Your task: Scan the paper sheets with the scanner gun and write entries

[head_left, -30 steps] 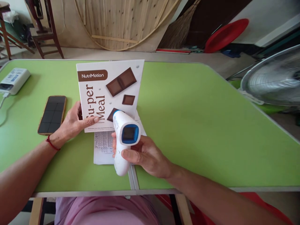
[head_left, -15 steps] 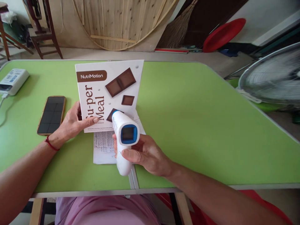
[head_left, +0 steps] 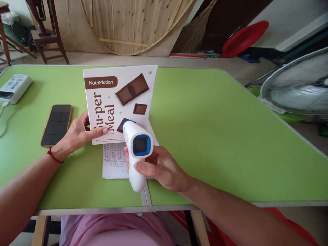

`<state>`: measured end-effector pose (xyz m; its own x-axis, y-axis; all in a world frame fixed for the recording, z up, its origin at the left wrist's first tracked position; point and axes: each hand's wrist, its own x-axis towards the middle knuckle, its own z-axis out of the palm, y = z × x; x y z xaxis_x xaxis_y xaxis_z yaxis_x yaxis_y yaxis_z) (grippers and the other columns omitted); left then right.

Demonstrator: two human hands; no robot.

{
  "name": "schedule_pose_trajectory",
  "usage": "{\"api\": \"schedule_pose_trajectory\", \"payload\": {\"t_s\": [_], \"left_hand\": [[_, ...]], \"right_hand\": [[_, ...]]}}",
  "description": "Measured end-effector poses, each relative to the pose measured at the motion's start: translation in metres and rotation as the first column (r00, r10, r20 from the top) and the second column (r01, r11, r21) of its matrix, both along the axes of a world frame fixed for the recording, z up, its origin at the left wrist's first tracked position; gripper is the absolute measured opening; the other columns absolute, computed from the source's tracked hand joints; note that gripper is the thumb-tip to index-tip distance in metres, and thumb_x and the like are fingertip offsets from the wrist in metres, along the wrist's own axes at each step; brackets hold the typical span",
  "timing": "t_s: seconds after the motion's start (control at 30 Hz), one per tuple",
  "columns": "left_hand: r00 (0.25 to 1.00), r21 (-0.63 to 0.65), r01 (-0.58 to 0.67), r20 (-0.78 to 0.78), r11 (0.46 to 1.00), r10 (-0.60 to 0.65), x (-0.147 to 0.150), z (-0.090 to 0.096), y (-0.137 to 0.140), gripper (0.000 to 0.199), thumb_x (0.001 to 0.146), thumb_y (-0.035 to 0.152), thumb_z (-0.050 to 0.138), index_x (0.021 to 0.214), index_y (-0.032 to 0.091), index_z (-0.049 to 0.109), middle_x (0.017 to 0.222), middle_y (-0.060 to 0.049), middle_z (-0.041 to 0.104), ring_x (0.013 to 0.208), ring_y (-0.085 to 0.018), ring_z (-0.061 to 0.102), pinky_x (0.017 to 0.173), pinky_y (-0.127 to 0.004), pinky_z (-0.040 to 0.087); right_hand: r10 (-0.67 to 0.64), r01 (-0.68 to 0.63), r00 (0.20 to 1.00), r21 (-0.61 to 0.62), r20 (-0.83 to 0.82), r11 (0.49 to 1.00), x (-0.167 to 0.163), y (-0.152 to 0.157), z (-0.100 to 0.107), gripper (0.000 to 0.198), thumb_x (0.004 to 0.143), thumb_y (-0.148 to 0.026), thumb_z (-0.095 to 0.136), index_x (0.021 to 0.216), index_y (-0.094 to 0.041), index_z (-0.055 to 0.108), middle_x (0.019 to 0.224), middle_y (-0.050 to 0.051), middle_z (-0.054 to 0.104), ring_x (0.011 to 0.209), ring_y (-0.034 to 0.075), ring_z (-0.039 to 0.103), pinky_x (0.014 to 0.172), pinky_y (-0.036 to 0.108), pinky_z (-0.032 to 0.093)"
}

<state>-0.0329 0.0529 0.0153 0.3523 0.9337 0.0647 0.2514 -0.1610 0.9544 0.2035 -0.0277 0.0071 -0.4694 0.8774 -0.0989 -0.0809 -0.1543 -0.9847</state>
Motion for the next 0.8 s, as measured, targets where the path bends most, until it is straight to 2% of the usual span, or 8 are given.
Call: {"api": "schedule_pose_trajectory", "payload": {"t_s": [0.33,0.43,0.53,0.67,0.8], "left_hand": [[0.992,-0.002,-0.064,-0.109,0.998,0.063,-0.0045,0.0008,0.0022,0.054,0.065,0.048,0.085,0.105,0.02,0.064,0.101,-0.007,0.073,0.092,-0.029,0.068,0.074,-0.04,0.056],[0.996,-0.053,-0.066,-0.07,0.996,0.062,-0.0032,0.0015,0.0014,0.057,0.062,0.049,0.086,0.104,0.019,0.063,0.102,-0.008,0.073,0.089,-0.029,0.069,0.071,-0.04,0.056],[1.0,-0.088,-0.019,0.014,0.996,0.02,0.0001,0.0043,-0.0007,0.056,0.065,0.049,0.084,0.107,0.017,0.061,0.108,-0.01,0.072,0.096,-0.03,0.068,0.078,-0.042,0.057],[0.999,-0.091,-0.004,0.049,0.996,0.008,0.0029,0.0053,-0.0019,0.055,0.069,0.049,0.081,0.109,0.017,0.061,0.113,-0.01,0.07,0.101,-0.03,0.066,0.083,-0.044,0.056],[0.998,-0.063,0.005,0.071,0.998,-0.001,0.0025,0.0022,-0.002,0.053,0.074,0.048,0.079,0.112,0.017,0.059,0.114,-0.011,0.069,0.105,-0.031,0.065,0.084,-0.043,0.056]], "right_hand": [[0.008,-0.008,1.0,0.012,-0.016,1.0,0.0008,0.0018,-0.0019,0.027,0.077,-0.042,0.071,0.083,-0.019,0.057,0.075,0.001,0.058,0.068,0.015,0.056,0.063,0.032,0.05],[0.012,-0.012,1.0,0.008,-0.021,1.0,0.0011,0.0029,-0.0016,0.026,0.075,-0.04,0.072,0.082,-0.019,0.058,0.073,0.001,0.057,0.067,0.015,0.056,0.063,0.032,0.05],[0.008,-0.008,1.0,-0.018,-0.026,1.0,0.0011,0.0035,-0.0016,0.027,0.074,-0.041,0.073,0.081,-0.019,0.057,0.073,0.0,0.057,0.067,0.015,0.056,0.063,0.033,0.05],[0.0,-0.002,0.999,-0.049,-0.038,0.999,0.0009,0.0038,-0.0018,0.029,0.072,-0.042,0.075,0.079,-0.02,0.057,0.072,0.0,0.056,0.066,0.015,0.056,0.062,0.032,0.05],[-0.033,0.032,0.999,-0.02,-0.016,0.999,0.0017,0.003,0.0026,0.029,0.071,-0.043,0.075,0.079,-0.02,0.058,0.074,0.001,0.059,0.065,0.014,0.055,0.059,0.03,0.049]]}}
